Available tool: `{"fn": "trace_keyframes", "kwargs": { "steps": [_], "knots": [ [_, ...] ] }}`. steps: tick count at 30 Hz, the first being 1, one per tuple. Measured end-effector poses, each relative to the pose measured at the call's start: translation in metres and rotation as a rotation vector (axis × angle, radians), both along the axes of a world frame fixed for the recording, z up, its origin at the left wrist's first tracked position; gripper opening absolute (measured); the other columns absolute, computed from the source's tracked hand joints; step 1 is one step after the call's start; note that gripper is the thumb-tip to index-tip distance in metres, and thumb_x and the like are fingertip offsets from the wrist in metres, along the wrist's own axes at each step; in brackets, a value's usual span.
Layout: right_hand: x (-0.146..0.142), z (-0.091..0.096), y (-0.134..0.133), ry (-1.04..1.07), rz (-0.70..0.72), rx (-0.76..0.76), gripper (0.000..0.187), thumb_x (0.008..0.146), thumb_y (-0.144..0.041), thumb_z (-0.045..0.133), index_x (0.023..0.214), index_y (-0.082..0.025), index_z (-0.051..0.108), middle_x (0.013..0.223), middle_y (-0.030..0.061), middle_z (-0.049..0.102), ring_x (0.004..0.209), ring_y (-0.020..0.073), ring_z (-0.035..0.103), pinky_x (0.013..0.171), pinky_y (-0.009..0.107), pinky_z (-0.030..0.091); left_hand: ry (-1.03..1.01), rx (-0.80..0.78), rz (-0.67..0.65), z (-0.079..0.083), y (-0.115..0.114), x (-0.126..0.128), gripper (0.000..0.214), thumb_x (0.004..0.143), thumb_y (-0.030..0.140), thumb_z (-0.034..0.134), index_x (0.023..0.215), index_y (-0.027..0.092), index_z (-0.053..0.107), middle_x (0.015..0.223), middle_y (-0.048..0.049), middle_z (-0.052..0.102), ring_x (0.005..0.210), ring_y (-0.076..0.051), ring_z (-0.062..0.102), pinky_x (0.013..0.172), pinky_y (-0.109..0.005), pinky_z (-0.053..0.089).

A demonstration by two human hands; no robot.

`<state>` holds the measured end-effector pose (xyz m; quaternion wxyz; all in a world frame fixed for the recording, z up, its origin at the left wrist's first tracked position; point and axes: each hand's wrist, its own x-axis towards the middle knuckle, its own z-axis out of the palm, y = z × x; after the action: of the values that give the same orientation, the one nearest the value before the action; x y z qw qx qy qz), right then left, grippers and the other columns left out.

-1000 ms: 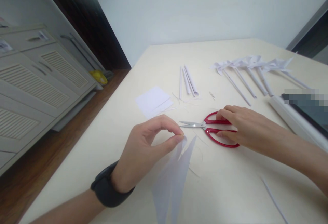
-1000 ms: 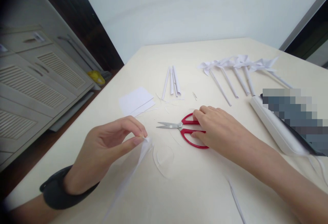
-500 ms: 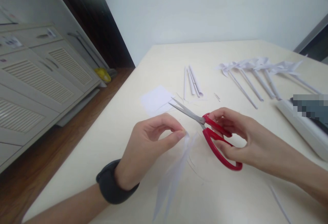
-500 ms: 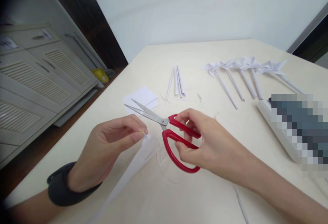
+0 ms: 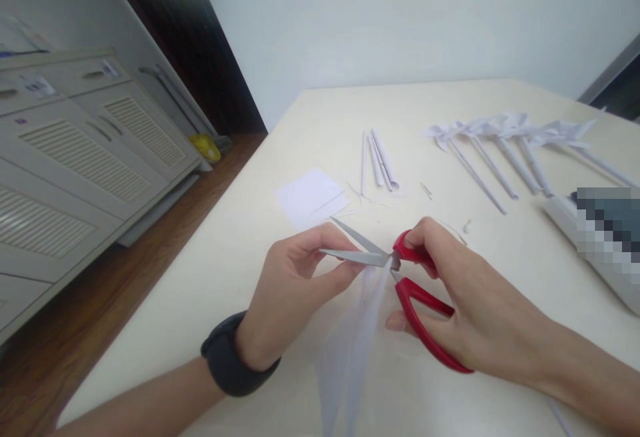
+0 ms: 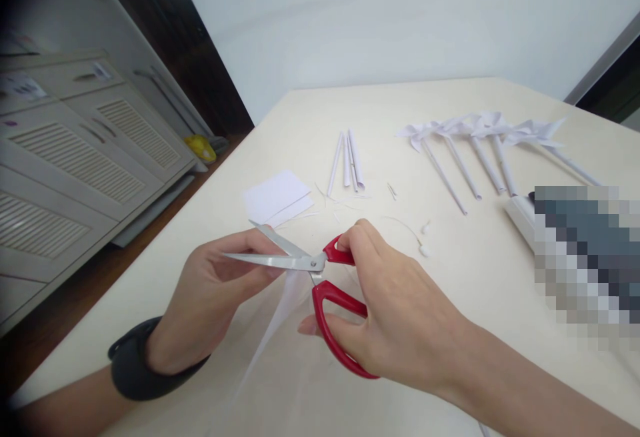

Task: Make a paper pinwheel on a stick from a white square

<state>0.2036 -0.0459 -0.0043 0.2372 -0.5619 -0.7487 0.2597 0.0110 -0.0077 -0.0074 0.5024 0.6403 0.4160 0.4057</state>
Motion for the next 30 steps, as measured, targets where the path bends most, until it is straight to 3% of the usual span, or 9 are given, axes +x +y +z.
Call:
{"fn": "trace_keyframes", "kwargs": {
  "steps": [11, 23, 30],
  "knots": [
    [-0.0003, -0.0020, -0.0014, -0.045, 0.004, 0.045, 0.038, 0.070, -0.044, 0.062, 0.092, -0.025, 0.038, 0.087, -0.0005, 0.052, 0.060, 0.0137, 0.049, 0.048, 0.028, 0.042, -0.085, 0.028, -0.021, -0.0010, 0.0008, 0.0008, 0.012, 0.072, 0.009, 0.064, 0.068, 0.019, 0.061, 0.072, 0.0015, 0.063, 0.071, -0.014, 0.058, 0.066, -0.024, 0.044],
    [0.0011, -0.0021, 0.0008, -0.122, -0.015, 0.108, 0.030, 0.072, -0.039, 0.061, 0.084, -0.024, 0.038, 0.076, -0.0028, 0.048, 0.055, 0.0120, 0.046, 0.047, 0.026, 0.040, -0.086, 0.004, -0.035, -0.0010, 0.0010, 0.0005, 0.014, 0.073, 0.006, 0.061, 0.067, 0.018, 0.060, 0.071, 0.0022, 0.062, 0.071, -0.013, 0.057, 0.064, -0.023, 0.043],
    [0.0010, -0.0011, 0.0030, -0.084, -0.071, 0.063, 0.032, 0.073, -0.038, 0.061, 0.071, -0.024, 0.032, 0.057, -0.0072, 0.044, 0.046, 0.0105, 0.038, 0.040, 0.022, 0.032, -0.080, 0.020, -0.018, -0.0012, -0.0004, 0.0012, 0.007, 0.075, 0.015, 0.063, 0.069, 0.019, 0.060, 0.072, 0.0005, 0.061, 0.072, -0.014, 0.056, 0.067, -0.025, 0.044]
  ]
}}
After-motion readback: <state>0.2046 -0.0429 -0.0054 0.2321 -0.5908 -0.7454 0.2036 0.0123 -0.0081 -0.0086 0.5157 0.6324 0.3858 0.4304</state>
